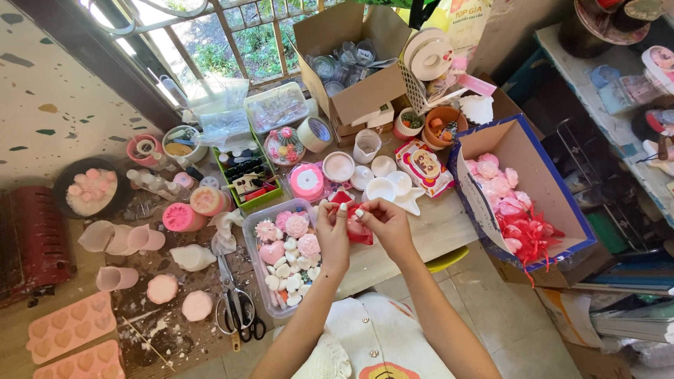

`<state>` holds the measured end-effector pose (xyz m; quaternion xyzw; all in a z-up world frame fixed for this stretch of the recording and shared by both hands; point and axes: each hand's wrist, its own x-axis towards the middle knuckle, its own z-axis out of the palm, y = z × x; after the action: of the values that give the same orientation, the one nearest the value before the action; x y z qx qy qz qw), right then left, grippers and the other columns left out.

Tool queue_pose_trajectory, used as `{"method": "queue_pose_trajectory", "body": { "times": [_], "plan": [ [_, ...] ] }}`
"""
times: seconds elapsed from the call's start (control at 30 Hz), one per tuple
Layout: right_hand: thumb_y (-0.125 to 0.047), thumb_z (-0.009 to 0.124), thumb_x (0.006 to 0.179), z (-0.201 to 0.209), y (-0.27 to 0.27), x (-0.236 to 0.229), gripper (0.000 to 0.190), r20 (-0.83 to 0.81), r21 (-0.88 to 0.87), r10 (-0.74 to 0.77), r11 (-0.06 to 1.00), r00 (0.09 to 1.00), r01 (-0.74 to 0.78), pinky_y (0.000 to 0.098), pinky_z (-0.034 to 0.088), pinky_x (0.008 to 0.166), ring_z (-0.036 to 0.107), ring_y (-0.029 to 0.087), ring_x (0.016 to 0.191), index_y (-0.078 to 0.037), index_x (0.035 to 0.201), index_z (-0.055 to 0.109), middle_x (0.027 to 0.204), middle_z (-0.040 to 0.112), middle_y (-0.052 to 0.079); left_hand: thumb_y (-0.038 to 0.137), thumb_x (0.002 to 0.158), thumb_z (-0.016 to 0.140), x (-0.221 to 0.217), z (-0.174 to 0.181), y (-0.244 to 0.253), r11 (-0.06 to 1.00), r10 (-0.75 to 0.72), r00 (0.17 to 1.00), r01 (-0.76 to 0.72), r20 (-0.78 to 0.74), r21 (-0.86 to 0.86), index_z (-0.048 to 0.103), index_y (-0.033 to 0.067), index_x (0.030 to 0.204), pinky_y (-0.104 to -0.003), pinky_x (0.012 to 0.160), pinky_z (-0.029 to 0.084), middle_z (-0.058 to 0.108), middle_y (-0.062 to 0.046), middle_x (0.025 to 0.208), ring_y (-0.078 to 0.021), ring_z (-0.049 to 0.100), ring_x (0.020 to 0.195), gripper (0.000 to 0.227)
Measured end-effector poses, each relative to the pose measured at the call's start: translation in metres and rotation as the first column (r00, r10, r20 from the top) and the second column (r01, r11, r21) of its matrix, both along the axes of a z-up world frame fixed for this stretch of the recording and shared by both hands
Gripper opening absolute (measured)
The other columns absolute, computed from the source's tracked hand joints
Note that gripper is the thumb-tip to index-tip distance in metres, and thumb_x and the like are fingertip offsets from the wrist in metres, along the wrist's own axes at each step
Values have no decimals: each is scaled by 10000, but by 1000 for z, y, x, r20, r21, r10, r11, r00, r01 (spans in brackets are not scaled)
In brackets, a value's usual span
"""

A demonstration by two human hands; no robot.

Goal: The person places flower-shaped and heart-shaped wax items into small red drawstring bags by hand.

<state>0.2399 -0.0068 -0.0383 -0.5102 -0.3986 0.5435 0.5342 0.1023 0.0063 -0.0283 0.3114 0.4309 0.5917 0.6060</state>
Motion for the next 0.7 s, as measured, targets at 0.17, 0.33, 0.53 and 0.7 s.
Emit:
{"method": "queue_pose_trajectory", "body": {
  "times": [0.17, 0.33, 0.53, 0.7],
  "plan": [
    [-11, 697, 899, 48, -4, -16, 193, 15, 69, 8, 998, 1000, -9, 251, 563, 837, 679, 95, 914, -3, 1091, 704, 1020, 715, 41, 50, 940, 663, -4, 33, -11, 988, 65, 848, 20, -527, 154, 641, 9, 1027, -323, 768, 543, 753, -123, 957, -208, 699, 828, 98],
    [-24, 720, 849, 80, -9, -27, 246, 400, 225, -51, 973, 915, -44, 271, 594, 777, 712, 130, 858, -18, 1095, 722, 985, 710, 56, -46, 851, 644, -7, 36, -15, 972, 100, 733, 73, -673, 224, 679, 3, 1043, -363, 686, 546, 735, -175, 874, -291, 711, 741, 202],
    [-76, 710, 890, 82, -11, -26, 166, 753, 310, -115, 930, 648, -196, 361, 563, 751, 701, 282, 844, -16, 1044, 717, 954, 718, 158, -5, 880, 658, -6, 28, -17, 969, 107, 715, 81, -691, 234, 709, 22, 1061, -369, 722, 562, 750, -188, 923, -309, 738, 824, 190],
    [-98, 658, 950, 67, -6, -23, 141, 741, 272, -130, 955, 659, -118, 364, 553, 709, 698, 271, 777, 17, 1019, 703, 900, 726, 167, 91, 894, 714, -6, 27, -14, 991, 5, 748, 83, -664, 102, 691, 2, 1027, -356, 727, 561, 767, -163, 912, -240, 730, 782, 161]
  ]
}}
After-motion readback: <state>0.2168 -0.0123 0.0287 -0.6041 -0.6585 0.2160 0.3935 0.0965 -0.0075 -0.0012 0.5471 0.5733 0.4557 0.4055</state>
